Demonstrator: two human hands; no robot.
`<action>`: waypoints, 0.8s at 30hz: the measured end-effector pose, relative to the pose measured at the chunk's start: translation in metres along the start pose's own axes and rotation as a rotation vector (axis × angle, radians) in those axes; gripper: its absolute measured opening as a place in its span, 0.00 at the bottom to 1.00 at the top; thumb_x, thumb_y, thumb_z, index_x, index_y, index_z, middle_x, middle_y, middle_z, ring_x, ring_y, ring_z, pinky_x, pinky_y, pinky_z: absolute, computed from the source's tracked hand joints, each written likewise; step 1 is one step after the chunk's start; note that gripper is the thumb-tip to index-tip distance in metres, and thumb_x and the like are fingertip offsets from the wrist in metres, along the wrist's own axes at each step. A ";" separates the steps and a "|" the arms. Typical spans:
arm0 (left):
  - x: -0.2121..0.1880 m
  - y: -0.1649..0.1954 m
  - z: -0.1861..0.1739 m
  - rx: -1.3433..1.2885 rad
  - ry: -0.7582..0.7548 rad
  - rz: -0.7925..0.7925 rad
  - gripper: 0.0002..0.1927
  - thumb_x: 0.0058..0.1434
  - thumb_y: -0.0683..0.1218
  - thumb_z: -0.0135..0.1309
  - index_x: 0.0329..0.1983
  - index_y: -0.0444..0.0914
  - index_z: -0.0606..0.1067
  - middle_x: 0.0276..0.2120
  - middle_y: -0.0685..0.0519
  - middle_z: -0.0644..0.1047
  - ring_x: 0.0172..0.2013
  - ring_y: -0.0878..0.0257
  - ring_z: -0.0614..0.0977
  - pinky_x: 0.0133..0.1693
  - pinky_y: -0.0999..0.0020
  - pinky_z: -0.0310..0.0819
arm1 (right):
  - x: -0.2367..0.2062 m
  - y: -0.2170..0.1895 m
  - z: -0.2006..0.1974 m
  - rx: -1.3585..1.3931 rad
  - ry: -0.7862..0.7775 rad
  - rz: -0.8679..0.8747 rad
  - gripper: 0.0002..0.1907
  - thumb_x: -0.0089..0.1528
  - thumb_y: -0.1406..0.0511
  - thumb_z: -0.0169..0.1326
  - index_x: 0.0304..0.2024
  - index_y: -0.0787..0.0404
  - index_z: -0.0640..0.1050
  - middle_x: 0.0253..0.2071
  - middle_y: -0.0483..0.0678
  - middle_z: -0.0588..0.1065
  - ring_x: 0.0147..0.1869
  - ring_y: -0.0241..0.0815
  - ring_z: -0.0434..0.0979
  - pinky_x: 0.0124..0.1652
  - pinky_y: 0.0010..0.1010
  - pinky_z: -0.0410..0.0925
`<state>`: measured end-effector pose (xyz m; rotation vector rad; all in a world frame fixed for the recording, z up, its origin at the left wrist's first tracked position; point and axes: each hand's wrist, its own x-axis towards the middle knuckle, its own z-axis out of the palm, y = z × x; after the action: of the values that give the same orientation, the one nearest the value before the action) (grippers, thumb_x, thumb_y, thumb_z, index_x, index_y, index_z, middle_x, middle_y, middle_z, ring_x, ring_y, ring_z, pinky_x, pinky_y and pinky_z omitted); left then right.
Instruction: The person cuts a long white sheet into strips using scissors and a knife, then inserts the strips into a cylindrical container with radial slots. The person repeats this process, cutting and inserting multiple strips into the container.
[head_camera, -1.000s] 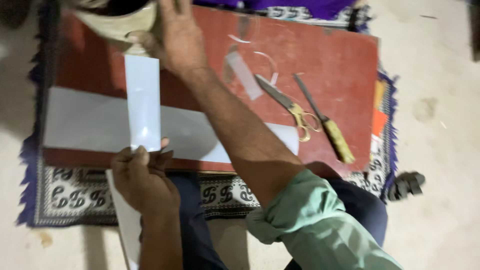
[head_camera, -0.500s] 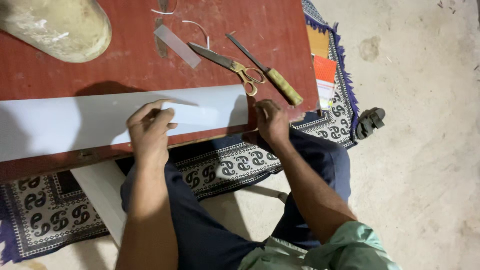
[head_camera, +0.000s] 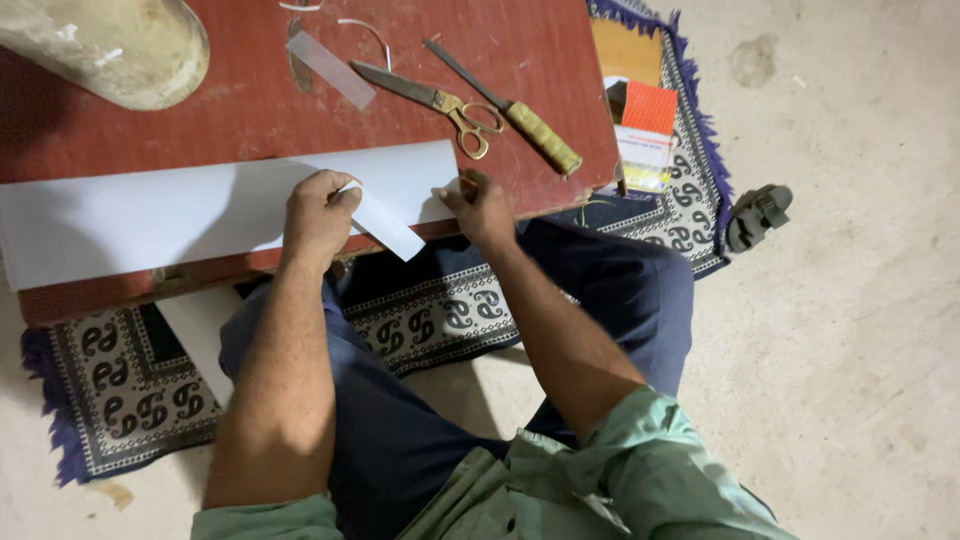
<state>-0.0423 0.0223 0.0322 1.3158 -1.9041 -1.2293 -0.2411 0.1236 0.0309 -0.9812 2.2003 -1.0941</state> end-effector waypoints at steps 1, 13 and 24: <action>-0.001 -0.001 -0.002 0.027 -0.004 0.007 0.08 0.63 0.42 0.58 0.43 0.33 0.81 0.34 0.50 0.83 0.36 0.62 0.82 0.41 0.66 0.76 | 0.002 0.000 0.002 0.005 -0.014 0.024 0.29 0.55 0.56 0.69 0.51 0.69 0.80 0.45 0.59 0.82 0.48 0.48 0.84 0.48 0.37 0.74; -0.013 -0.013 -0.007 0.714 -0.199 -0.068 0.08 0.61 0.45 0.57 0.41 0.48 0.83 0.69 0.41 0.64 0.70 0.47 0.62 0.70 0.50 0.48 | -0.008 -0.001 0.006 0.200 -0.187 0.199 0.27 0.60 0.60 0.66 0.58 0.65 0.76 0.47 0.49 0.79 0.47 0.42 0.81 0.44 0.35 0.76; -0.015 -0.017 -0.016 0.609 -0.221 -0.071 0.09 0.61 0.47 0.56 0.44 0.45 0.81 0.67 0.43 0.66 0.67 0.46 0.64 0.71 0.54 0.46 | -0.079 -0.002 0.056 0.342 0.021 0.393 0.33 0.58 0.59 0.72 0.54 0.69 0.70 0.48 0.56 0.75 0.50 0.48 0.76 0.50 0.40 0.68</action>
<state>-0.0159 0.0277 0.0256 1.6014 -2.5389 -0.8789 -0.1528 0.1582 0.0096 -0.3725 2.0126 -1.2324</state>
